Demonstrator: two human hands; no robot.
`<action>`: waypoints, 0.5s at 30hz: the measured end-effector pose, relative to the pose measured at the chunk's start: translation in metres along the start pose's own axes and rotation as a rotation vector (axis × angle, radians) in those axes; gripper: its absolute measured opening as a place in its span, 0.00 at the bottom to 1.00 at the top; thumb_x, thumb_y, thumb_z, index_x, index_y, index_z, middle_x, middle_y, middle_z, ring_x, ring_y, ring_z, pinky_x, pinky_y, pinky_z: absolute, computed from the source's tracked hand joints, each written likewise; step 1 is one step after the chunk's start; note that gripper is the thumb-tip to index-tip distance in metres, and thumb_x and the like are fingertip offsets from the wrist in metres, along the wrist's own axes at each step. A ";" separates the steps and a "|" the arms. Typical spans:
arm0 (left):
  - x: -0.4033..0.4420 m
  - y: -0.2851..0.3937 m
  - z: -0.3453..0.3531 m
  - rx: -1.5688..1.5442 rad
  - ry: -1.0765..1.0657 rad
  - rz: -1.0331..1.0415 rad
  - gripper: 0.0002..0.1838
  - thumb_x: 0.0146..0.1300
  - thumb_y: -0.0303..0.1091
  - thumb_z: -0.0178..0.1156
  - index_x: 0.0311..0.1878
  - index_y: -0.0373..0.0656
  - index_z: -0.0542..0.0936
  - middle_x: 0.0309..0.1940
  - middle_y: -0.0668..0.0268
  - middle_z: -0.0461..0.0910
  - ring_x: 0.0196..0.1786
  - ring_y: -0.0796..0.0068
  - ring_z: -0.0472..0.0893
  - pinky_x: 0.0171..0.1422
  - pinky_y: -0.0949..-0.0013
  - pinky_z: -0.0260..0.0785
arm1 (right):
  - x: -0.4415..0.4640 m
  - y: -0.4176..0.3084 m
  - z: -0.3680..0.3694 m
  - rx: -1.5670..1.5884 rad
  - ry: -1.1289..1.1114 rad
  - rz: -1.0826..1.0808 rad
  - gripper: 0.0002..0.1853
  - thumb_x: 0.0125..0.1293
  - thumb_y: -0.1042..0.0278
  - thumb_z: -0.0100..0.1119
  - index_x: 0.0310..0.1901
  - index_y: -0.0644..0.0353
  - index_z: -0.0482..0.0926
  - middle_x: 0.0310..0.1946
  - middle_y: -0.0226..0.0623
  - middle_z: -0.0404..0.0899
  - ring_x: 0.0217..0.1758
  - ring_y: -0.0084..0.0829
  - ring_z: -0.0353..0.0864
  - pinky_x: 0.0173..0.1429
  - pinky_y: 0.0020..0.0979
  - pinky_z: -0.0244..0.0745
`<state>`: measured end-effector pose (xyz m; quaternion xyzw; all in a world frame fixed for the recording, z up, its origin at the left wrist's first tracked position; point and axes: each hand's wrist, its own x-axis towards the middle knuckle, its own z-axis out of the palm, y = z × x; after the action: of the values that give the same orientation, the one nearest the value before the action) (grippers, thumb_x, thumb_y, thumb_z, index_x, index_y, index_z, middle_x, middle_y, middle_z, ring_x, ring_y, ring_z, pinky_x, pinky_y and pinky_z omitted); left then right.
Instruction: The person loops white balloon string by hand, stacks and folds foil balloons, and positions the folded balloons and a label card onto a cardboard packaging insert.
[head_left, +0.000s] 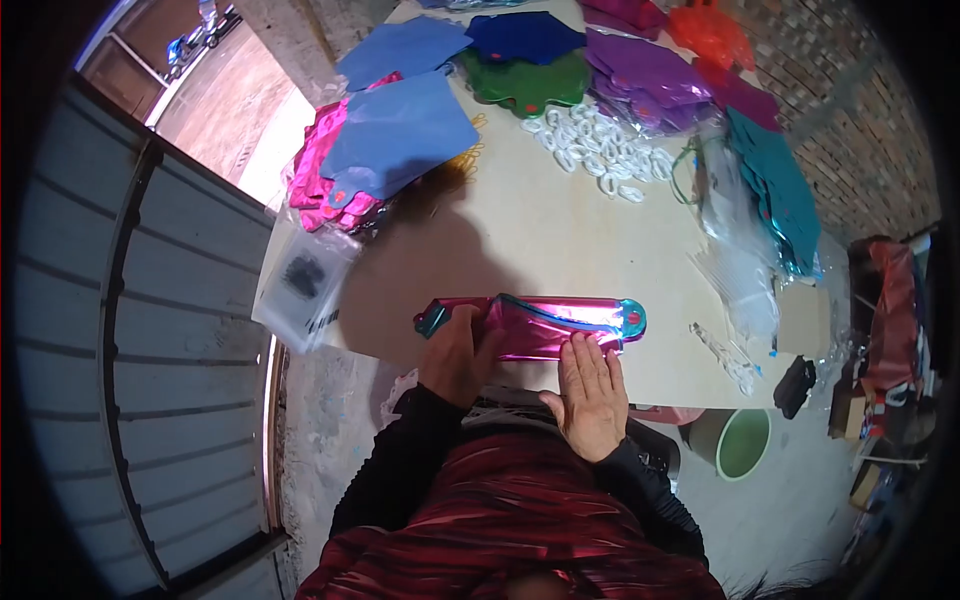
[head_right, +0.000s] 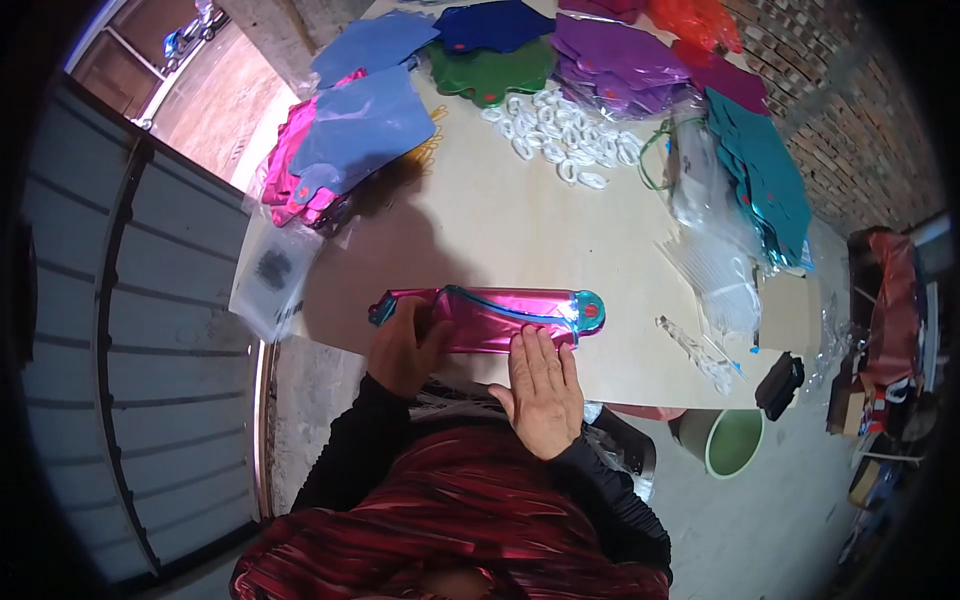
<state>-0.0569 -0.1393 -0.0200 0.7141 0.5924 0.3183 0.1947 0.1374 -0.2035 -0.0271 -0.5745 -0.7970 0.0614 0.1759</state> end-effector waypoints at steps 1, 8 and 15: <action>-0.002 -0.001 -0.001 -0.006 0.003 -0.016 0.16 0.57 0.34 0.64 0.44 0.38 0.71 0.31 0.56 0.79 0.34 0.58 0.80 0.36 0.63 0.70 | 0.000 0.000 0.000 0.003 -0.003 -0.001 0.36 0.57 0.53 0.60 0.63 0.67 0.64 0.63 0.48 0.63 0.69 0.44 0.59 0.70 0.48 0.51; -0.007 -0.001 0.005 -0.107 0.081 -0.106 0.15 0.57 0.35 0.62 0.45 0.42 0.71 0.28 0.57 0.78 0.32 0.56 0.79 0.35 0.59 0.69 | -0.001 0.000 0.002 0.005 -0.005 0.003 0.37 0.57 0.53 0.60 0.63 0.67 0.63 0.64 0.48 0.62 0.70 0.44 0.57 0.70 0.48 0.49; -0.003 -0.004 0.014 0.086 0.142 -0.023 0.11 0.58 0.34 0.61 0.40 0.45 0.70 0.21 0.61 0.75 0.26 0.57 0.77 0.31 0.57 0.66 | -0.001 0.002 0.001 0.033 0.004 -0.009 0.35 0.55 0.56 0.62 0.61 0.69 0.65 0.63 0.51 0.62 0.69 0.46 0.58 0.70 0.48 0.50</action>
<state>-0.0505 -0.1397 -0.0333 0.6906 0.6259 0.3402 0.1249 0.1388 -0.2040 -0.0286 -0.5681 -0.7981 0.0726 0.1872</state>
